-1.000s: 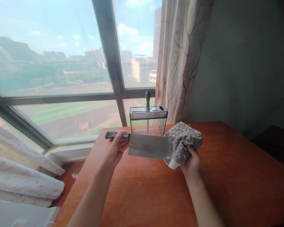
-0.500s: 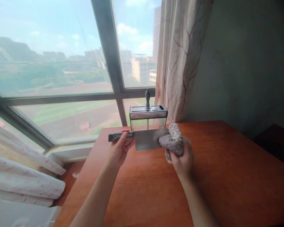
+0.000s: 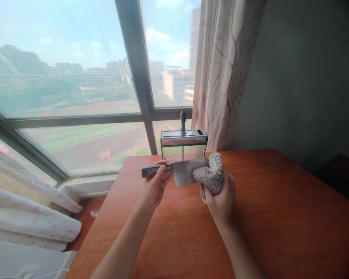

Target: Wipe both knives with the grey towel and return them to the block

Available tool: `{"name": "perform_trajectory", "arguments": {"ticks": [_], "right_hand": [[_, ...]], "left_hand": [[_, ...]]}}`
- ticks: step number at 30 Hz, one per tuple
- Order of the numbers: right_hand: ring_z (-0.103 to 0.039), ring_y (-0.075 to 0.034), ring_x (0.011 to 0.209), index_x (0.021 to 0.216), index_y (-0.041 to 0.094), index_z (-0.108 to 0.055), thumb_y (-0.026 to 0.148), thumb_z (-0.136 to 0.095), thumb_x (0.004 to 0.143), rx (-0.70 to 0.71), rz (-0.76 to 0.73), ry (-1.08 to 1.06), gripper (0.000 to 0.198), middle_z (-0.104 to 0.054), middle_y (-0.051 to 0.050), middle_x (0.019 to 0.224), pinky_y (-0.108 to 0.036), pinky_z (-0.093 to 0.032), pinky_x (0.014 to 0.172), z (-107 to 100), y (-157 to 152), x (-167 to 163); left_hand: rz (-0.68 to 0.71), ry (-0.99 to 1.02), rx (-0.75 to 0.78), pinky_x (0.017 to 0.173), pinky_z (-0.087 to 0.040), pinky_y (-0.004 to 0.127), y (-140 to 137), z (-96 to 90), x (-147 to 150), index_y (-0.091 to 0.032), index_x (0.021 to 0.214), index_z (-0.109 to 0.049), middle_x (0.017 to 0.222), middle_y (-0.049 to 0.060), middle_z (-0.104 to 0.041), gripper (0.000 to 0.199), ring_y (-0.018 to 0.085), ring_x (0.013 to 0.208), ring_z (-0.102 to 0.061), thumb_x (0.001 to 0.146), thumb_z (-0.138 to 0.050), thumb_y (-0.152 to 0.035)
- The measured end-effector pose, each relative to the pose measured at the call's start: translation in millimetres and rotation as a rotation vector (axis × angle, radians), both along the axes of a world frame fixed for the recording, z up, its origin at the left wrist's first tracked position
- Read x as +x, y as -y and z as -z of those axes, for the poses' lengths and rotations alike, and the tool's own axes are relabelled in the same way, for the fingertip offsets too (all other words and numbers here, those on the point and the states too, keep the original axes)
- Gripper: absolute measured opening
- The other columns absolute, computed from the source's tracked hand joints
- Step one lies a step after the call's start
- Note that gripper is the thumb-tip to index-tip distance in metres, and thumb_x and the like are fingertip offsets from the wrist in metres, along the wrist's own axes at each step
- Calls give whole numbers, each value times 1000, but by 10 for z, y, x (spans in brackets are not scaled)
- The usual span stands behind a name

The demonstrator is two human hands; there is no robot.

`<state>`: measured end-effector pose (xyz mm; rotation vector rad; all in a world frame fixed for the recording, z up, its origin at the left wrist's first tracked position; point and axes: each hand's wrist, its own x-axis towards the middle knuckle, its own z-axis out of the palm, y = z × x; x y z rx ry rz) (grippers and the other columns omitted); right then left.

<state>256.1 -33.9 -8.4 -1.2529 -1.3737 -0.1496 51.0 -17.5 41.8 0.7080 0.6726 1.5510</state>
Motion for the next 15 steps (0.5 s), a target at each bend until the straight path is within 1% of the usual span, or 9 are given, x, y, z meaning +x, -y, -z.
{"name": "perform_trajectory", "arguments": {"ticks": [3,5,9,11,13,15], "right_hand": [[-46,-36,126,137,16,-40,34,-62,78,-40,-36,78,66,-52,-18,134,-57,-36,103,20,-16,-106],[-46,-34,126,139,16,-38,33,-61,78,-50,-103,131,67,-52,-17,135,-56,-36,104,11,9,-170],[-43,-33,131,141,19,-36,31,-59,77,-43,-358,292,69,-52,-13,138,-53,-34,108,-58,121,-288],[-42,-32,132,141,19,-37,30,-58,76,-44,-455,369,69,-51,-11,139,-53,-33,109,-92,163,-329],[-41,-32,133,140,19,-38,30,-58,76,-48,-485,391,68,-51,-11,139,-52,-33,109,-113,172,-337],[-41,-32,133,139,19,-39,31,-59,75,-48,-466,354,68,-51,-11,139,-52,-33,109,-120,149,-303]], "left_hand": [[56,4,-10,91,-52,35,28,44,106,-21,98,-63,92,3,-73,24,19,87,-71,76,-74,-24],[57,13,-26,91,-51,34,32,70,150,-21,98,-62,93,2,-73,25,18,88,-71,76,-74,-24],[41,32,-37,85,-53,31,16,98,164,-21,101,-61,91,3,-73,27,19,87,-71,77,-73,-26],[46,39,-40,81,-55,31,6,100,143,-21,102,-60,91,4,-73,27,20,87,-71,78,-72,-28],[44,51,-39,79,-55,31,-4,100,109,-21,101,-61,89,4,-74,25,20,85,-72,80,-71,-28],[26,69,-38,81,-55,31,-17,100,65,-20,100,-62,87,4,-74,22,18,82,-72,80,-69,-27]]}}
